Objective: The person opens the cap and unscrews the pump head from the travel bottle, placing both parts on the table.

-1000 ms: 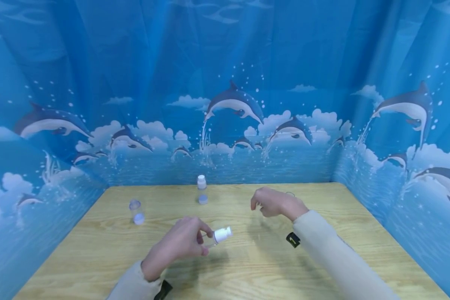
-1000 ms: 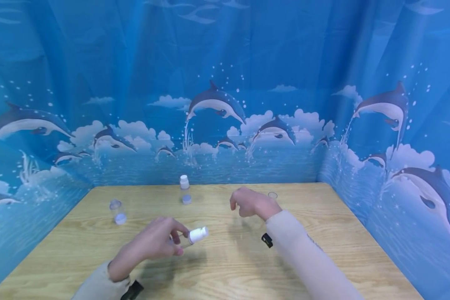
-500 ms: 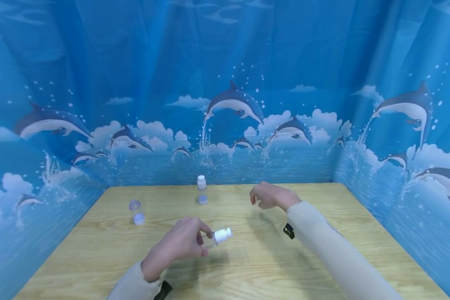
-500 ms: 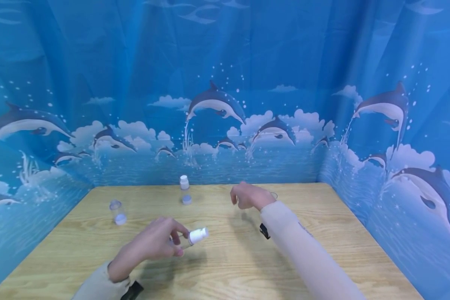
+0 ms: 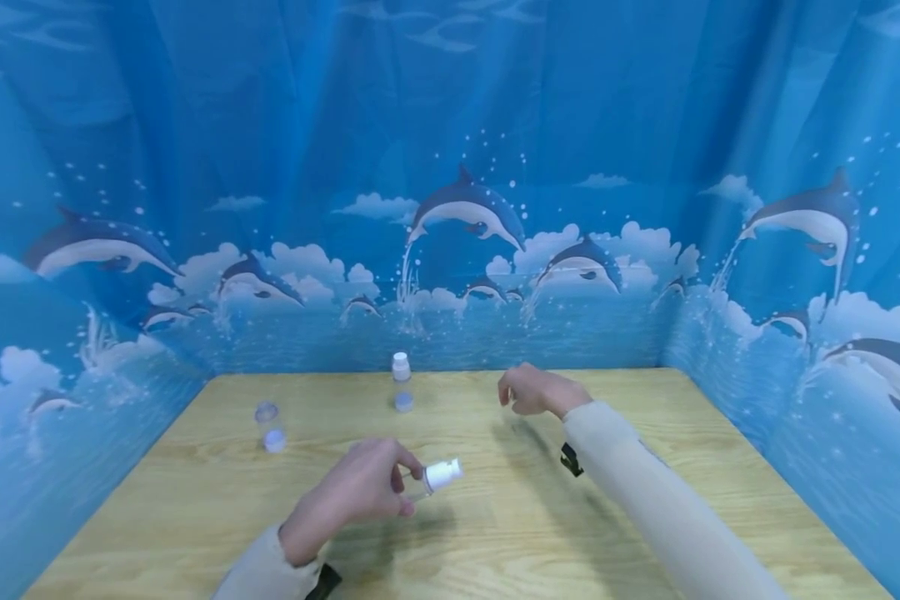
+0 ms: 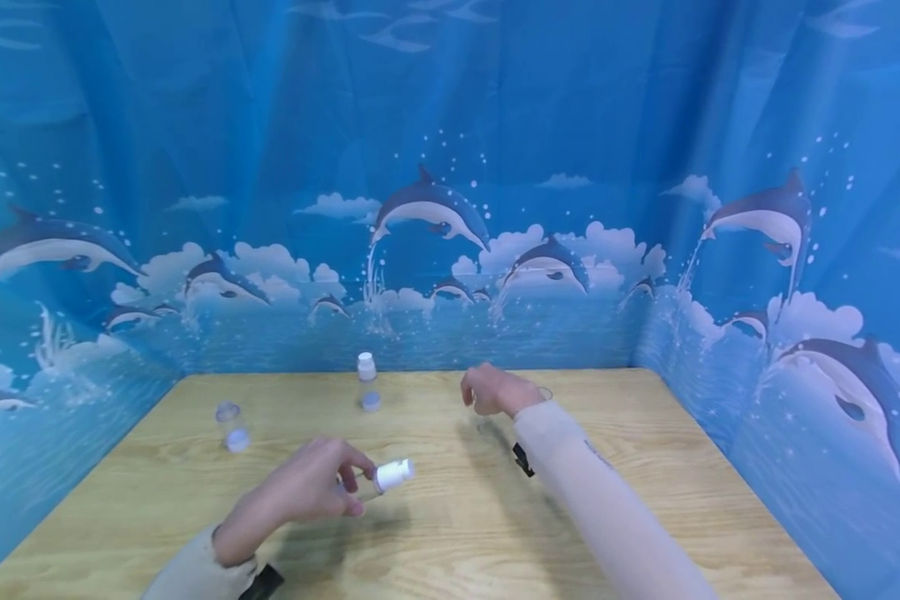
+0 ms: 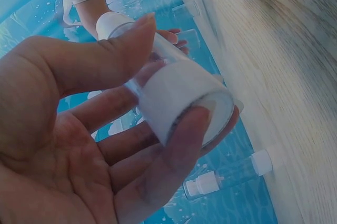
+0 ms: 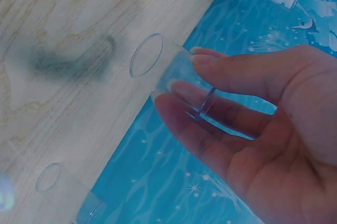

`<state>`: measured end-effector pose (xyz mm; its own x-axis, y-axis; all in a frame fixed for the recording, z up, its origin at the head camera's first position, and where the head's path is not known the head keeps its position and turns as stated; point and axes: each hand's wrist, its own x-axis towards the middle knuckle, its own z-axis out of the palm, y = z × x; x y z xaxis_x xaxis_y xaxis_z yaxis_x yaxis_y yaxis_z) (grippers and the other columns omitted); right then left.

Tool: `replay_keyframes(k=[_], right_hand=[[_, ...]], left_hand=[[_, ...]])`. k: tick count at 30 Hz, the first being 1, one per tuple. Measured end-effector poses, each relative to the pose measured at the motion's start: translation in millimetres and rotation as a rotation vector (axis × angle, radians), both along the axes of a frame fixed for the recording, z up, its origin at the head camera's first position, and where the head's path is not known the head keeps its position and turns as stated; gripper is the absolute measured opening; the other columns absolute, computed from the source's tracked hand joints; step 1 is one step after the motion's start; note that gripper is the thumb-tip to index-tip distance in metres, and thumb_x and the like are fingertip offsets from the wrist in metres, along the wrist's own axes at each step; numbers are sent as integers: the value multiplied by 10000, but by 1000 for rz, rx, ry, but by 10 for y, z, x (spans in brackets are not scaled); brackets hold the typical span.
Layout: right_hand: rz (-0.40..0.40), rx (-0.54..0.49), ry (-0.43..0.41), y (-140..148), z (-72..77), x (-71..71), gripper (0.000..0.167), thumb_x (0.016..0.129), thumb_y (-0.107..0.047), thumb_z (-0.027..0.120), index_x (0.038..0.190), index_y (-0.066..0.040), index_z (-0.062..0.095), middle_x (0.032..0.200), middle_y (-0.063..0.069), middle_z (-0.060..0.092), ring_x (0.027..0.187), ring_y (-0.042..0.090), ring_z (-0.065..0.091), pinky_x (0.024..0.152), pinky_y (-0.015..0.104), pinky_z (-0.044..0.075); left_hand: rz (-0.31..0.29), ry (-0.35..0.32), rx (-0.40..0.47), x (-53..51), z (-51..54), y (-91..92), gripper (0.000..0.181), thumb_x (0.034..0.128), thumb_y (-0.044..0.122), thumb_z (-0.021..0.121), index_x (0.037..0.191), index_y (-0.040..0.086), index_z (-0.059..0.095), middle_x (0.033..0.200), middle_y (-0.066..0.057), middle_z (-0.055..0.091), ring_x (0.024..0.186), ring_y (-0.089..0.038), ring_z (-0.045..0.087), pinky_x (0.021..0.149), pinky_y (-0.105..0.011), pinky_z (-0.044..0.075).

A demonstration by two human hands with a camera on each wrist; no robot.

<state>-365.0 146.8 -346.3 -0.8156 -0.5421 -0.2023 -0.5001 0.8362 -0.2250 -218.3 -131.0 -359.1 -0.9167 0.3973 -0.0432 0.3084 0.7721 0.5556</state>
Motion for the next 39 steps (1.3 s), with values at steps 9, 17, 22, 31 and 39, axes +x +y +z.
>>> replay_keyframes(k=[9, 17, 22, 31, 39], right_hand=[[-14, -3, 5, -35, -52, -54, 350, 881, 125, 622, 1163, -44, 740, 1193, 117, 729, 1149, 313, 665, 968, 437, 595], [-45, 22, -11, -66, -90, -112, 351, 895, 128, 612, 1177, -42, 734, 1231, 129, 716, 1200, 332, 646, 989, 453, 584], [-75, 33, -21, -50, -130, -162, 356, 910, 129, 597, 1198, -37, 724, 1263, 139, 703, 1239, 343, 628, 994, 454, 581], [-105, 50, -19, 7, -166, -211, 313, 937, 94, 614, 1194, -45, 726, 1275, 140, 698, 1241, 341, 628, 990, 456, 581], [-126, 40, -20, 33, -197, -208, 271, 954, 42, 646, 1194, -59, 719, 1285, 128, 684, 1222, 327, 627, 981, 463, 579]], left_hand=[[1, 11, -3, -5, -15, 0, 411, 678, 61, 912, 1063, 143, 795, 946, -79, 782, 802, -166, 686, 739, -424, 609], [3, 22, -4, -2, -20, 6, 424, 670, 64, 915, 1069, 137, 793, 938, -59, 780, 804, -152, 681, 752, -425, 607], [8, 14, -9, 2, -13, 6, 424, 674, 64, 914, 1073, 135, 792, 940, -54, 778, 802, -147, 674, 755, -424, 601], [-5, 21, -21, -2, -17, 8, 404, 680, 75, 917, 1059, 147, 797, 927, -56, 783, 795, -144, 685, 759, -429, 607], [2, 5, -29, -11, -21, 9, 405, 682, 87, 923, 1060, 164, 799, 882, -11, 766, 795, -145, 675, 760, -430, 595]])
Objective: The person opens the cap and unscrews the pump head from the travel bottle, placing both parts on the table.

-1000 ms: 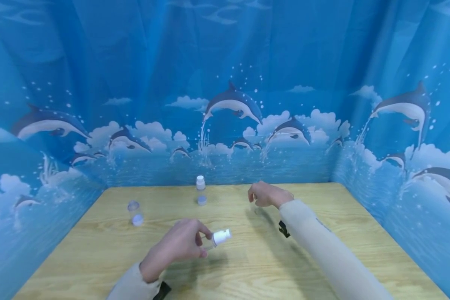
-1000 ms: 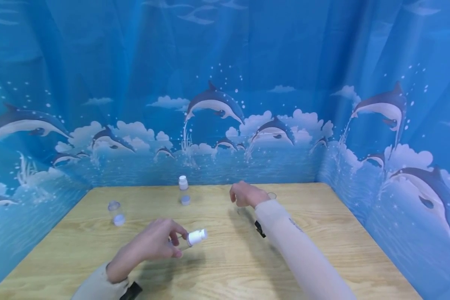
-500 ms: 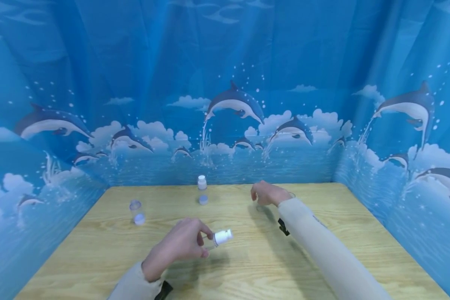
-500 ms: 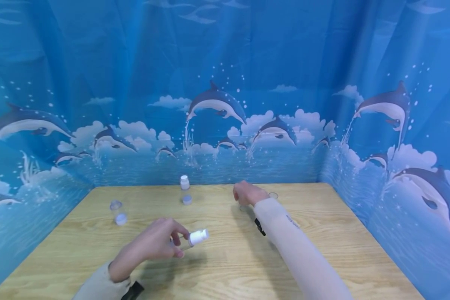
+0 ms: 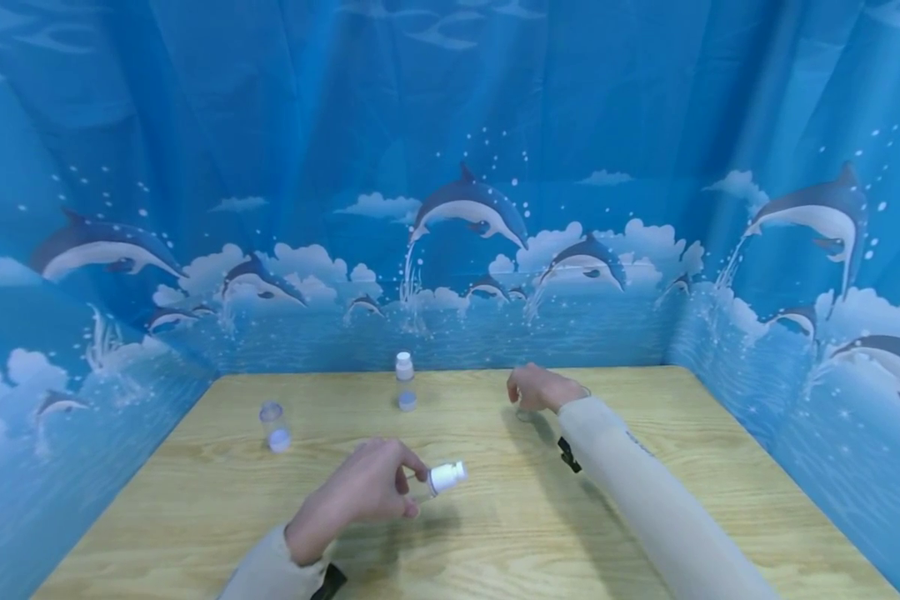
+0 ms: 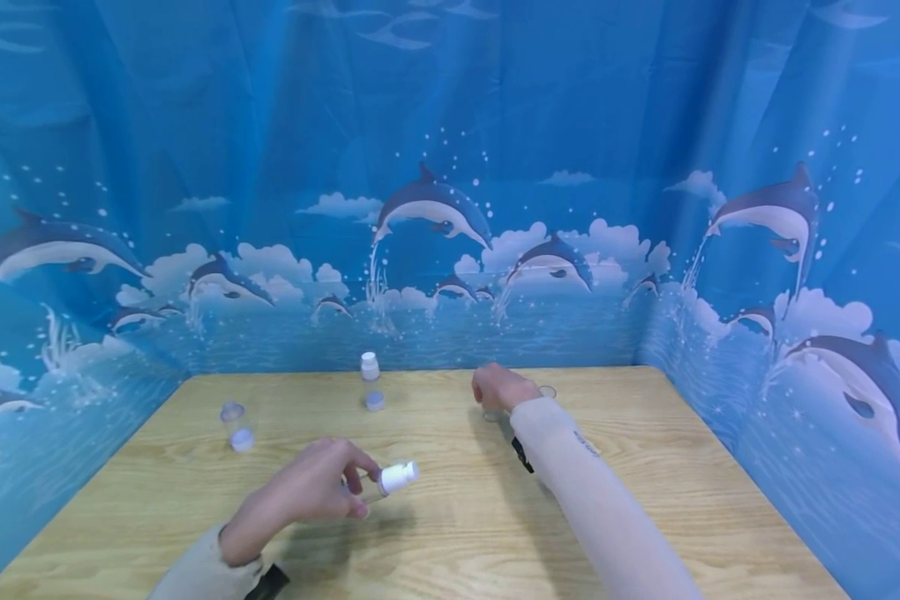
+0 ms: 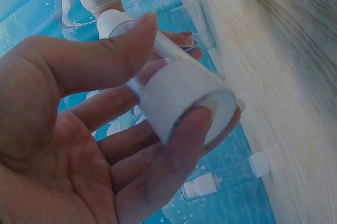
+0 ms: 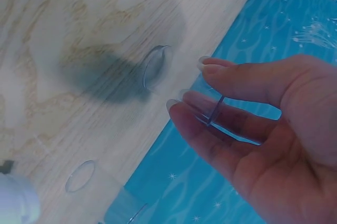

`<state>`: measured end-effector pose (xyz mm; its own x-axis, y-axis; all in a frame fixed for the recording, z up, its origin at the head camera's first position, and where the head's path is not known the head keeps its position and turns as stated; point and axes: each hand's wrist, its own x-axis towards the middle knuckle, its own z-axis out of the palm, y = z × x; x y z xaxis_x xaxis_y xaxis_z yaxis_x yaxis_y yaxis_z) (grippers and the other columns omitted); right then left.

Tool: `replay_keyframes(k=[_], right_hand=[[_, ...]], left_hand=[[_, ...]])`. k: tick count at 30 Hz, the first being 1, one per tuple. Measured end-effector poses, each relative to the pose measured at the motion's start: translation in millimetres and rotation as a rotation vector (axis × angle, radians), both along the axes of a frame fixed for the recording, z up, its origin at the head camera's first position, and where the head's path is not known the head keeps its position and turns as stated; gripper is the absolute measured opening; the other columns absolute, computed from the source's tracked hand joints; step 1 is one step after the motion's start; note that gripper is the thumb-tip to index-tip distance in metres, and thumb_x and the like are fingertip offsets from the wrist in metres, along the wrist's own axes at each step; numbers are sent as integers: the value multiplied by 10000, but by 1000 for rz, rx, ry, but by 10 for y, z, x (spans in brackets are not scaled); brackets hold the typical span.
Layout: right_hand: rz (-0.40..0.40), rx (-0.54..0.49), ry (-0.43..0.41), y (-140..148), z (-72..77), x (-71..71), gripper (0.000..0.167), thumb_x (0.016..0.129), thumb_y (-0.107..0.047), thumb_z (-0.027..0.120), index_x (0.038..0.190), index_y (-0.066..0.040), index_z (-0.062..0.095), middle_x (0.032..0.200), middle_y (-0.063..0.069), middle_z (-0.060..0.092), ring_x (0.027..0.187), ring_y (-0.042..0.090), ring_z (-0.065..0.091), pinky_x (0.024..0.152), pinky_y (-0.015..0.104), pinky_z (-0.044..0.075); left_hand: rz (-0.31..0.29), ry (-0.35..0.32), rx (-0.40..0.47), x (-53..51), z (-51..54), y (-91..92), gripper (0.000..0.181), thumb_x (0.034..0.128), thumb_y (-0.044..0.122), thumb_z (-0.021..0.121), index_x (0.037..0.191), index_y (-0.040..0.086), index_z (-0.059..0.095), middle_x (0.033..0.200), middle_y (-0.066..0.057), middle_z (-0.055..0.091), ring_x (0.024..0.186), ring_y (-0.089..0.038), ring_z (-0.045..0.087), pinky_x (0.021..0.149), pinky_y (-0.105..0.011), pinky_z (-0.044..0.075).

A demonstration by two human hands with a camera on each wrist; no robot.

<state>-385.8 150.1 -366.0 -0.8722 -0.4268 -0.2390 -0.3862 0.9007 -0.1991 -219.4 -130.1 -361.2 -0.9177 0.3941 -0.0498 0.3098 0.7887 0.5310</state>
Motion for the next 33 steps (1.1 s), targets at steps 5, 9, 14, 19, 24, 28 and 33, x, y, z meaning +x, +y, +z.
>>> replay_keyframes(k=[5, 9, 14, 19, 24, 28, 33], right_hand=[[-20, 8, -10, 18, -24, 3, 240, 960, -34, 684, 1194, -81, 715, 1294, 114, 673, 1221, 316, 617, 993, 488, 565], [-36, 11, -18, 24, -35, 5, 236, 955, -71, 708, 1189, -98, 714, 1298, 104, 667, 1222, 310, 612, 990, 509, 559], [-42, 10, -15, 24, -44, 5, 247, 954, -54, 702, 1197, -99, 711, 1307, 100, 665, 1233, 309, 609, 996, 510, 558], [-32, 6, -13, 10, -40, 3, 276, 928, -49, 734, 1201, -81, 708, 1294, 107, 677, 1219, 309, 623, 990, 489, 569], [-24, 8, -14, 11, -46, 1, 304, 925, -40, 731, 1226, -67, 700, 1317, 128, 668, 1227, 326, 621, 995, 496, 569], [-39, 11, -44, 15, -28, -1, 377, 956, -39, 682, 1330, -70, 649, 1394, 153, 621, 1243, 335, 611, 1013, 517, 554], [-43, 13, -80, 9, 40, 3, 460, 1007, -82, 608, 1462, -88, 545, 1474, 189, 567, 1294, 351, 601, 1052, 541, 533]], left_hand=[[-6, -18, 12, 1, 7, -3, 401, 695, 75, 917, 1070, 153, 798, 889, -23, 768, 802, -157, 685, 731, -408, 602], [-7, -3, 6, 9, 5, 1, 404, 688, 77, 919, 1067, 150, 798, 879, -23, 767, 790, -149, 680, 725, -397, 597], [-6, 6, 0, 12, -3, 0, 402, 686, 87, 920, 1064, 152, 798, 867, -14, 762, 782, -139, 670, 722, -392, 588], [-5, -7, 4, 5, -3, -5, 406, 691, 89, 920, 1072, 152, 796, 864, -10, 758, 781, -140, 667, 712, -385, 584], [1, -23, 7, 3, 1, -5, 405, 697, 87, 916, 1078, 151, 795, 887, -23, 763, 795, -148, 674, 714, -385, 591], [11, -18, 3, 7, -6, -2, 413, 694, 87, 912, 1084, 151, 792, 904, -39, 763, 794, -144, 665, 703, -367, 586], [15, -16, 6, 9, 1, -6, 417, 693, 84, 911, 1087, 148, 790, 926, -56, 766, 795, -146, 659, 703, -367, 582]])
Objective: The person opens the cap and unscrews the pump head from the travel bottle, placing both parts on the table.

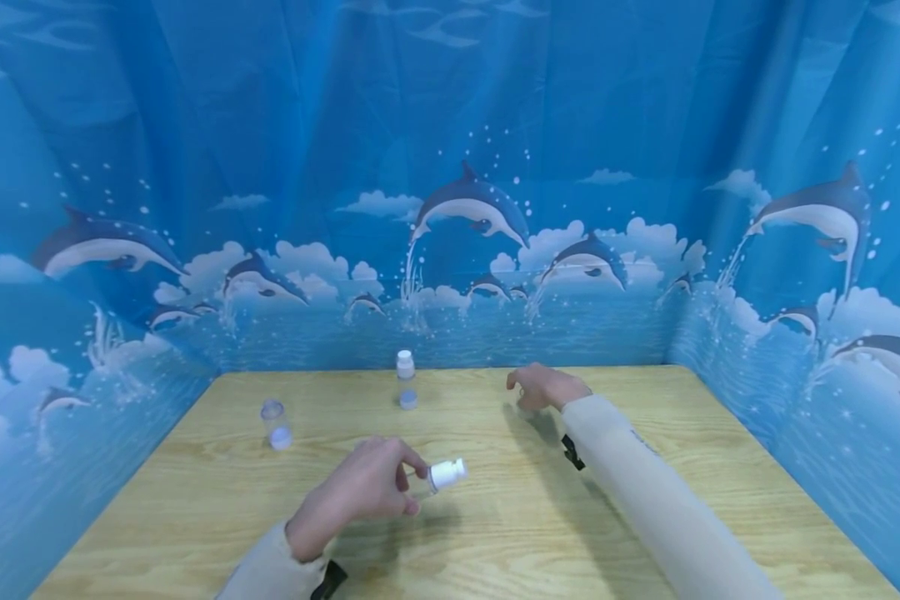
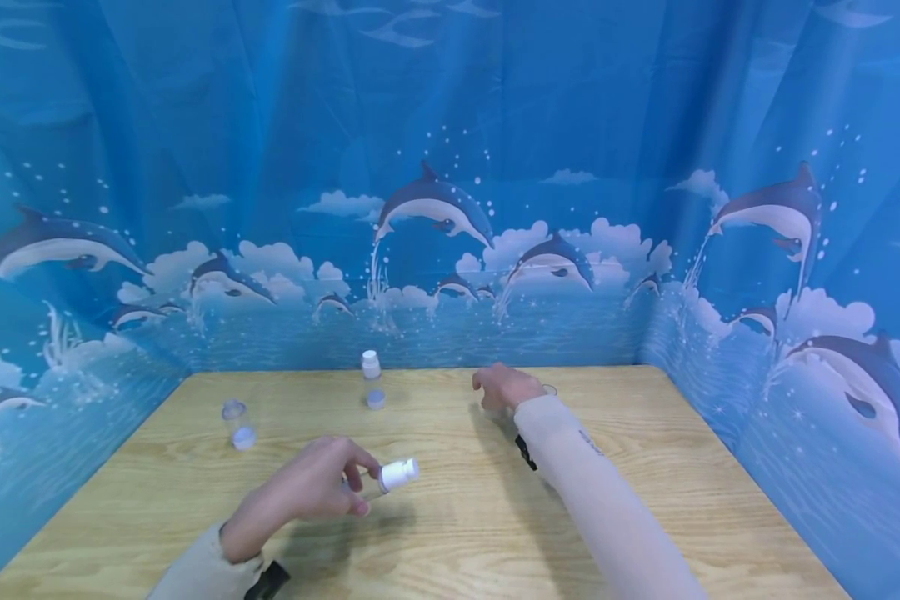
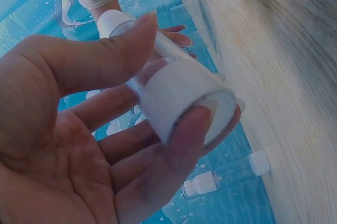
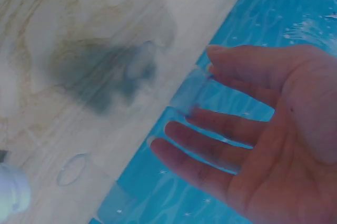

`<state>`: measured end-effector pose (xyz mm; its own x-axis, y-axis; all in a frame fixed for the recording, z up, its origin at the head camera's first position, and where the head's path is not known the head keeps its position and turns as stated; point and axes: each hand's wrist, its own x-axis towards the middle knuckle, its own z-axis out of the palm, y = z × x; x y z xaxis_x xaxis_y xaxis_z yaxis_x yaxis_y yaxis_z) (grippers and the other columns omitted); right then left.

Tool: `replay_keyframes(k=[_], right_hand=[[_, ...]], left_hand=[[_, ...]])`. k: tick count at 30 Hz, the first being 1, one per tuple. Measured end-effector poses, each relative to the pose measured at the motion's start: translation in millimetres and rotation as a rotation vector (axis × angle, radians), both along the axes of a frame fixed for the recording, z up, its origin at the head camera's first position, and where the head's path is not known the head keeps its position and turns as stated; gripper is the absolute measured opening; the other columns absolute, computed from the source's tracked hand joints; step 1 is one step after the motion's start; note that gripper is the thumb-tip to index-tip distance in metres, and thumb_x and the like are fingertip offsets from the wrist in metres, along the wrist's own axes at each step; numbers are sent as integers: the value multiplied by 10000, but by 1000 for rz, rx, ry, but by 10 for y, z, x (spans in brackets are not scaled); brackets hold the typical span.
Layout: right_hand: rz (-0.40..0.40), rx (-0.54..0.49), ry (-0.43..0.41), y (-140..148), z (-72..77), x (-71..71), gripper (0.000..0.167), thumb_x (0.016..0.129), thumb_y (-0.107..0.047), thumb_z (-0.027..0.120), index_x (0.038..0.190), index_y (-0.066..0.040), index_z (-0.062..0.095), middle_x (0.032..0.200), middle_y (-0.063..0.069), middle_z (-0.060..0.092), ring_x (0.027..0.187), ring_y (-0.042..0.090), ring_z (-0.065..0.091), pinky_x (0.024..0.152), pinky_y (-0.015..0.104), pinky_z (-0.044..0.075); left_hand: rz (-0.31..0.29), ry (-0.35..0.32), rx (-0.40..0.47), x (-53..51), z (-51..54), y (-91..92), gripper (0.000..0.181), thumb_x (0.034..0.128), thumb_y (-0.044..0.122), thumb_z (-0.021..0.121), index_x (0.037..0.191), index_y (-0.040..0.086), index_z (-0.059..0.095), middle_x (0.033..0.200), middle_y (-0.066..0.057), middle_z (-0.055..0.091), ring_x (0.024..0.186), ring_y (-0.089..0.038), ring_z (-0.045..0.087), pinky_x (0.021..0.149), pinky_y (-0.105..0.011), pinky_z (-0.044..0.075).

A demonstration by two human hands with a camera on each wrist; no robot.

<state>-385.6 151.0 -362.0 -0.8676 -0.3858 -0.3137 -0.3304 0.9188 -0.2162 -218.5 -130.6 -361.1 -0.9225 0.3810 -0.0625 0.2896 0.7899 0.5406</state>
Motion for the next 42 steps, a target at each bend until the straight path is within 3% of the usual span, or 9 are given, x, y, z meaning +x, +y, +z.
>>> replay_keyframes(k=[9, 19, 27, 34, 42], right_hand=[[75, 10, 37, -39, 165, 155, 483, 1030, -220, 623, 1481, -77, 523, 1504, 201, 552, 1267, 350, 634, 1101, 546, 505], [191, -59, 123, -55, 349, 510, 468, 1065, -300, 562, 1474, -73, 537, 1522, 153, 556, 1395, 374, 537, 1174, 544, 437], [266, -158, 151, -50, 376, 789, 454, 1076, -319, 539, 1461, -79, 551, 1514, 140, 566, 1426, 371, 507, 1181, 558, 420], [297, -264, 138, -82, 382, 1005, 401, 1065, -267, 568, 1424, -88, 593, 1464, 122, 615, 1283, 328, 636, 1078, 518, 527], [327, -317, 106, -152, 351, 1149, 384, 1048, -275, 599, 1387, -97, 628, 1430, 92, 648, 1190, 309, 681, 1010, 498, 563]], left_hand=[[-4, 20, -6, 2, -2, 4, 409, 687, 91, 918, 1072, 150, 793, 905, -63, 770, 787, -149, 667, 724, -392, 588], [-9, 35, 0, 3, -7, 12, 418, 676, 90, 920, 1070, 144, 791, 902, -80, 771, 779, -153, 671, 736, -408, 595], [-25, 39, 1, -1, -30, 17, 403, 680, 92, 918, 1060, 137, 793, 896, -81, 775, 770, -143, 673, 703, -369, 593], [-32, 47, -10, -5, -37, 26, 393, 681, 92, 920, 1051, 132, 794, 879, -84, 775, 752, -140, 678, 685, -363, 596], [-49, 61, -9, 0, -42, 33, 385, 680, 85, 920, 1043, 127, 799, 876, -76, 779, 735, -121, 676, 659, -327, 588]])
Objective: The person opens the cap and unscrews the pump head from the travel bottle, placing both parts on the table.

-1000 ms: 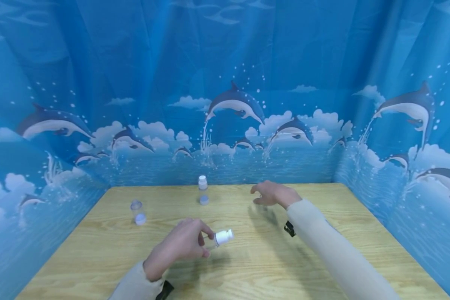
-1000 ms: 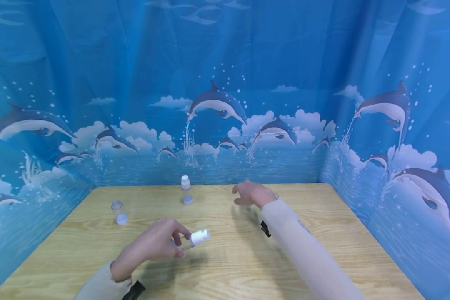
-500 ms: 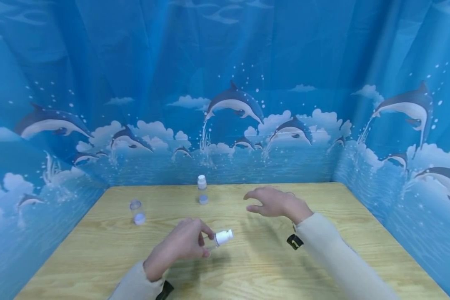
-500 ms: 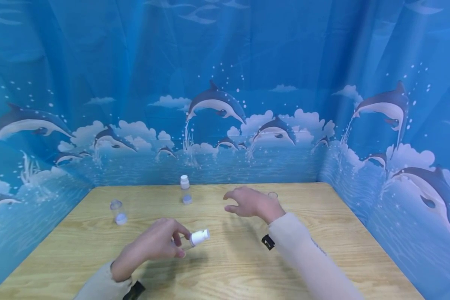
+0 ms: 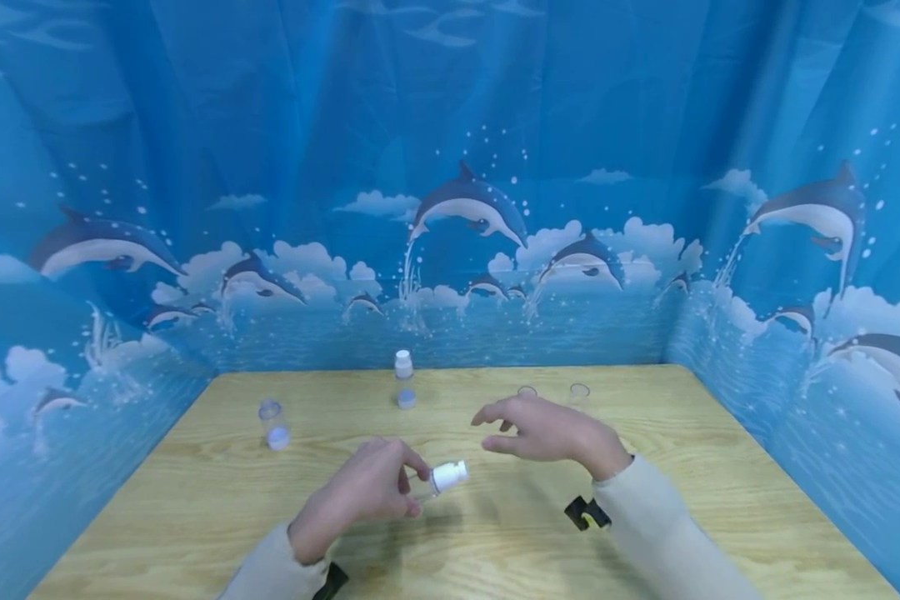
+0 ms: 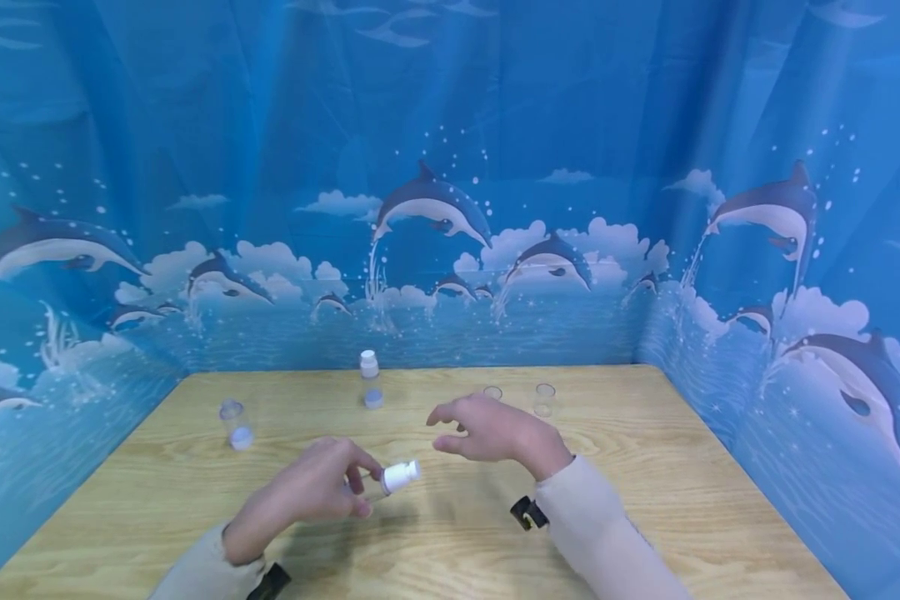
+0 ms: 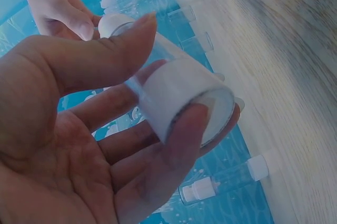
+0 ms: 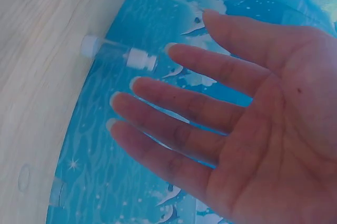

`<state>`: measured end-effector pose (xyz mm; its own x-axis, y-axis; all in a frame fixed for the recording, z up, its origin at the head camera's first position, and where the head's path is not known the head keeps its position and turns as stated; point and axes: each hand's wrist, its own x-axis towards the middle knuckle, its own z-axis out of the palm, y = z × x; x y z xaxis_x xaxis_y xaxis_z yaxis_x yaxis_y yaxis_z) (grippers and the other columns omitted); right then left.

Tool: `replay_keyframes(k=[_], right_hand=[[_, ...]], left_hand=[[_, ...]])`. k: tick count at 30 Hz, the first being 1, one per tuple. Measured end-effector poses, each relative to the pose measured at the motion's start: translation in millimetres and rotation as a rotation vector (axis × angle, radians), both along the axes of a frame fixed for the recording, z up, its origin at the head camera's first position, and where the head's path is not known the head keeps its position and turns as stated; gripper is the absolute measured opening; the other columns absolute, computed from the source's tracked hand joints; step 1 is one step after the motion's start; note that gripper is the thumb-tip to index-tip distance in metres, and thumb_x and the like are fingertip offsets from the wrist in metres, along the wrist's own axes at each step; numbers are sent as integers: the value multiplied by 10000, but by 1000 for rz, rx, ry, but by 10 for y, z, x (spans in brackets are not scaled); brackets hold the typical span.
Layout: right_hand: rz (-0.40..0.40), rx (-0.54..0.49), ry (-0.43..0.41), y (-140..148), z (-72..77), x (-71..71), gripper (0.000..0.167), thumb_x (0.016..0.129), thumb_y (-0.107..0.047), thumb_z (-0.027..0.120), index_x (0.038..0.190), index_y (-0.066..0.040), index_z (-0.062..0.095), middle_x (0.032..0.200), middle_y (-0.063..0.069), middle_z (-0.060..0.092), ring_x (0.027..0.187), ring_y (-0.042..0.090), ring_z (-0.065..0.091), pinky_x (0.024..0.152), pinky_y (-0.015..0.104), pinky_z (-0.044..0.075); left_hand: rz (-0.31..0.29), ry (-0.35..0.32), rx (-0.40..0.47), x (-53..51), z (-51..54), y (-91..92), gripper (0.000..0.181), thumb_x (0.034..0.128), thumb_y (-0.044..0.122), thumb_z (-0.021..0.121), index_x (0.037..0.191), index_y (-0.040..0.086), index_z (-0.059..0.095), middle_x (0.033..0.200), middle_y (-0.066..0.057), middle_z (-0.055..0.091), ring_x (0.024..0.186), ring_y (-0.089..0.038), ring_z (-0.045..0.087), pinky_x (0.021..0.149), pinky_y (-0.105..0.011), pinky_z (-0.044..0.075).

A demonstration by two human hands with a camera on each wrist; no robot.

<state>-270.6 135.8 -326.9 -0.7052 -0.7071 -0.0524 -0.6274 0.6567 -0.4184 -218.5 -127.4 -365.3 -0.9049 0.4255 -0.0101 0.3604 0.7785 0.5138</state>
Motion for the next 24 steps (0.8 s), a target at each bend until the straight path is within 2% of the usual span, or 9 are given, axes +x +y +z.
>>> replay_keyframes(k=[7, 16, 24], right_hand=[[58, -36, -29, -68, -34, 86, 382, 1047, -266, 600, 1376, -75, 633, 1405, 102, 666, 1170, 295, 703, 979, 433, 596], [58, -42, -34, -108, -61, 128, 387, 1033, -269, 623, 1376, -92, 634, 1408, 91, 665, 1145, 261, 713, 930, 340, 608], [77, -62, -62, -119, -66, 143, 395, 1035, -283, 621, 1382, -96, 629, 1418, 90, 656, 1177, 298, 700, 928, 304, 603]], left_hand=[[1, -10, 2, 0, 0, 10, 390, 684, 76, 917, 1051, 125, 797, 896, -83, 780, 743, -125, 677, 657, -321, 592], [-10, 7, 6, 0, -7, 14, 382, 680, 78, 914, 1042, 113, 795, 877, -90, 777, 727, -120, 667, 639, -298, 575], [-14, 9, 1, 8, -9, 18, 388, 680, 79, 917, 1047, 115, 796, 875, -78, 776, 725, -108, 659, 631, -279, 564]])
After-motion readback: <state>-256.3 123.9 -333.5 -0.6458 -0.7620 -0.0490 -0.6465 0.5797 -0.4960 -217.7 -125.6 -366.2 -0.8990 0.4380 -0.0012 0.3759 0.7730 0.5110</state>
